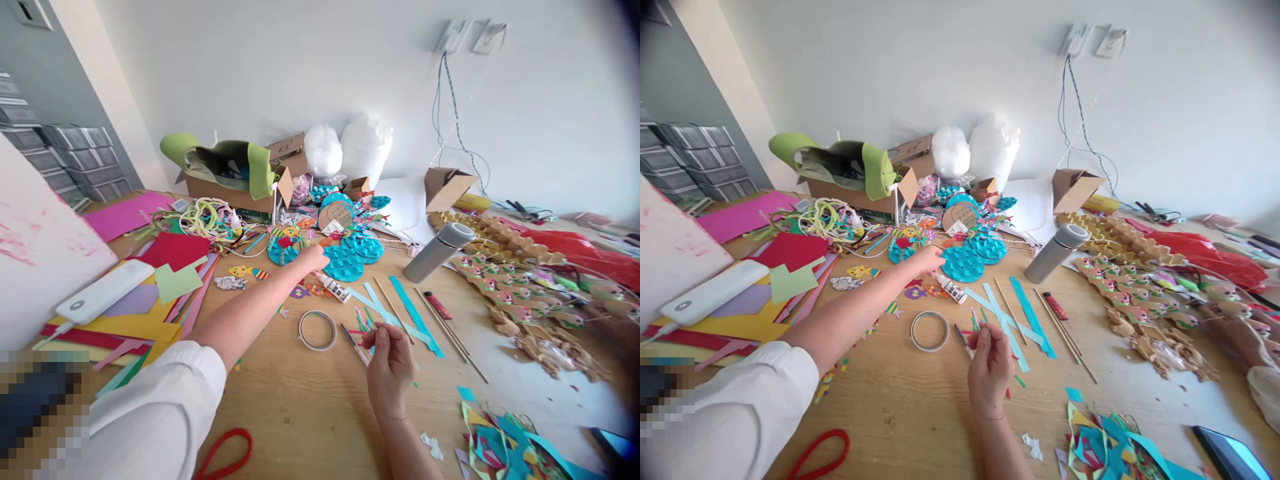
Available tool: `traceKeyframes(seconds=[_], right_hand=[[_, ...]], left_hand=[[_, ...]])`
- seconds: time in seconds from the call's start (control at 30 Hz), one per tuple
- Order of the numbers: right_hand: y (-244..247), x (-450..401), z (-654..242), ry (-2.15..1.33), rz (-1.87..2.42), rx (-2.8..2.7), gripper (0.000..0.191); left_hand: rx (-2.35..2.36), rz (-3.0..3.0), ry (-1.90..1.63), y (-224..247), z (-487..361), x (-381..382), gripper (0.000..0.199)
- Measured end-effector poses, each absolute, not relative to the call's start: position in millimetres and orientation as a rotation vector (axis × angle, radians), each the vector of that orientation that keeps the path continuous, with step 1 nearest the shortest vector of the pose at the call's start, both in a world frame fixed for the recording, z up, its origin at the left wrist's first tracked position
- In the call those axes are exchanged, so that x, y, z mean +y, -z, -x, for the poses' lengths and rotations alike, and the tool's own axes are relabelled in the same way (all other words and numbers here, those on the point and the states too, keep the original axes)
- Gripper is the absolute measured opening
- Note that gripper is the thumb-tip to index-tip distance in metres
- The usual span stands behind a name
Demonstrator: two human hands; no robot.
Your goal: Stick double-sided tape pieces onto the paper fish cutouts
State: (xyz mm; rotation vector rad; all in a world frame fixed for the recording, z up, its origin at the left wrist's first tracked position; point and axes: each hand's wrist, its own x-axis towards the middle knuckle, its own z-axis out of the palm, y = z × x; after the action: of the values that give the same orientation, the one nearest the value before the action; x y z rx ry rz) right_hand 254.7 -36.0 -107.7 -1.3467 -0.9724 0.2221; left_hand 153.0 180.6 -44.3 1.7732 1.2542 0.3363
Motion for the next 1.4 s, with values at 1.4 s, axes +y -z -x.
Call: traceKeyframes(seconds=[1.4], right_hand=[[102,-76,-214,-0.013,1.553,-2.638,0.017]], left_hand=[[1.177,-2.463,0.169,57,43,-105,0.018]])
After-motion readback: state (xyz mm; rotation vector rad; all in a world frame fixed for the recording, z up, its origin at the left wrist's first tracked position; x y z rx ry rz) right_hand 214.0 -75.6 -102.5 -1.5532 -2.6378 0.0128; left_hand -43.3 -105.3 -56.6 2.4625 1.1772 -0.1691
